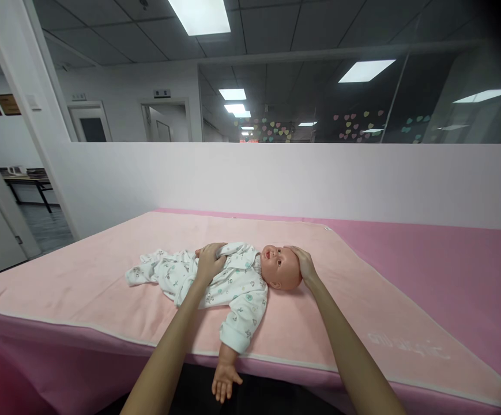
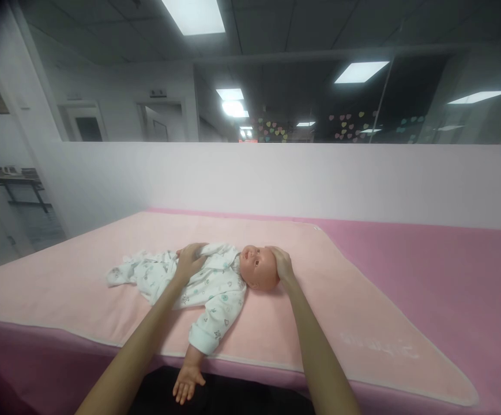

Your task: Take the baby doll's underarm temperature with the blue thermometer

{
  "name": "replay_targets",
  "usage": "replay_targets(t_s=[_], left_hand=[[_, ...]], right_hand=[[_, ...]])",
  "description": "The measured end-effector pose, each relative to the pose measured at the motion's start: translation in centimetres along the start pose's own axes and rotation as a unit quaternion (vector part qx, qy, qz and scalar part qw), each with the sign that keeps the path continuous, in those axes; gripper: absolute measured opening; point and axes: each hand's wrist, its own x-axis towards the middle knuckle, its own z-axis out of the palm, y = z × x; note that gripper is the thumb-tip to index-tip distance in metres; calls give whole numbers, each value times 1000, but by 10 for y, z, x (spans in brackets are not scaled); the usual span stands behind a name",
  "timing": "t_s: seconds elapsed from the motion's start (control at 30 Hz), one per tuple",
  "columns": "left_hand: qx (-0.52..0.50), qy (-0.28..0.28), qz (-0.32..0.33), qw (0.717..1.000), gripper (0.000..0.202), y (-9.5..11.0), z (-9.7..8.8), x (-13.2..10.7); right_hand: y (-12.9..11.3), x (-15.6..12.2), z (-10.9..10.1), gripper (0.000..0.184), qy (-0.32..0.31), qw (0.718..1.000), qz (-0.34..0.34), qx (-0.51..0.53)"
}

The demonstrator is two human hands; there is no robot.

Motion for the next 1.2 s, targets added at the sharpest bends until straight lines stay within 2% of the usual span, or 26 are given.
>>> replay_targets(t_s=[0.43, 1.2], left_hand=[[-1, -7, -3, 1000, 34, 1, -1, 0], [-3, -4, 2, 1000, 33, 1, -1, 0]], right_hand=[[-3, -2, 1, 25, -11, 999, -23, 36], [-3, -3, 1, 25, 5, 999, -11, 32]])
